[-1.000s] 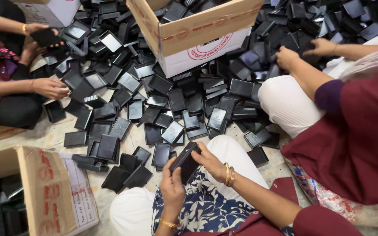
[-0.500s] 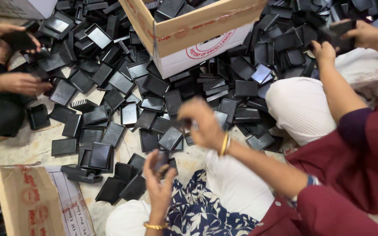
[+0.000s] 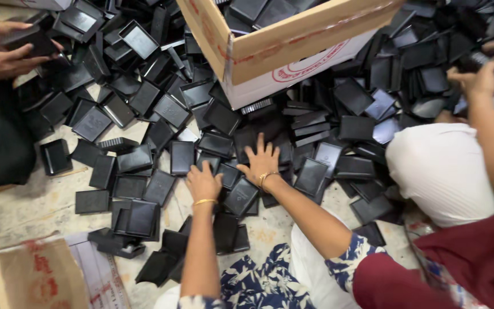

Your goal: The person sits on the floor among a large spread of black plastic boxes and lids, picking up individual pieces, fitting lids onto boxes, and stacking matched pieces. The person places stacked boxes into cardboard cartons and moves pieces aside while sorting through the pile.

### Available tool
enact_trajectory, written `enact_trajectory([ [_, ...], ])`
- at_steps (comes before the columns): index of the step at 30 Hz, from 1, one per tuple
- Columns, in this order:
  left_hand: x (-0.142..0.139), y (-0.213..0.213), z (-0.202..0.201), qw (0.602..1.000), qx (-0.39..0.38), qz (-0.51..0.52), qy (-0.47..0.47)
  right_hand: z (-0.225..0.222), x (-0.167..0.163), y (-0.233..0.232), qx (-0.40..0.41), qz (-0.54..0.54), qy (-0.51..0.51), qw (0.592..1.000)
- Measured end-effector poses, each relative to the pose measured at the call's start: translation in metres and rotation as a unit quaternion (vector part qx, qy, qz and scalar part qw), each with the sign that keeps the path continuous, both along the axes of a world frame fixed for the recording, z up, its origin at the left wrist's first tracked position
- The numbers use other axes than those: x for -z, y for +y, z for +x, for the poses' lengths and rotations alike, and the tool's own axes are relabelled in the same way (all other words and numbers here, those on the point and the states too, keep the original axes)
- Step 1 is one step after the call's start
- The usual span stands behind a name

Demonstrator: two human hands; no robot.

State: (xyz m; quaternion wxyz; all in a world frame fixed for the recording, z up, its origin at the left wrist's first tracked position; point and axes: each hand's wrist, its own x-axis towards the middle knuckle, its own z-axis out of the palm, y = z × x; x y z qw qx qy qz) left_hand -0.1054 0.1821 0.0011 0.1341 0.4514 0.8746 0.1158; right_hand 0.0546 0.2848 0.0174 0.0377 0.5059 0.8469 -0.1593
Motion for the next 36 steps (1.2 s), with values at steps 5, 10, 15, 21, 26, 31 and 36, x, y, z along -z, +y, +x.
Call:
enact_trajectory([
  [5,-0.011,-0.028,0.007,0.998,0.001,-0.035,-0.060,0.004,0.009,-0.009,-0.003,0.020,-0.019,1.000],
  [10,-0.080,-0.084,0.016,0.945,-0.043,0.275,-0.171,0.030,-0.036,-0.020,-0.103,0.021,0.170,0.980],
  [15,-0.159,-0.137,0.049,0.883,0.126,0.357,-0.277,0.100,-0.115,-0.066,-0.161,-0.185,0.387,0.889],
  [21,-0.239,-0.165,0.076,0.887,0.244,0.349,-0.180,0.149,-0.201,-0.100,-0.228,-0.212,0.365,0.877],
  [26,-0.274,-0.179,0.096,0.876,0.318,0.309,-0.191,0.162,-0.240,-0.122,-0.314,-0.193,0.403,0.837],
  [31,-0.284,-0.203,0.119,0.863,0.302,0.341,-0.219,0.180,-0.272,-0.142,-0.180,-0.411,0.524,0.724],
  [36,-0.282,-0.212,0.154,0.857,0.255,0.387,-0.224,0.191,-0.276,-0.151,-0.227,-0.357,0.502,0.754],
])
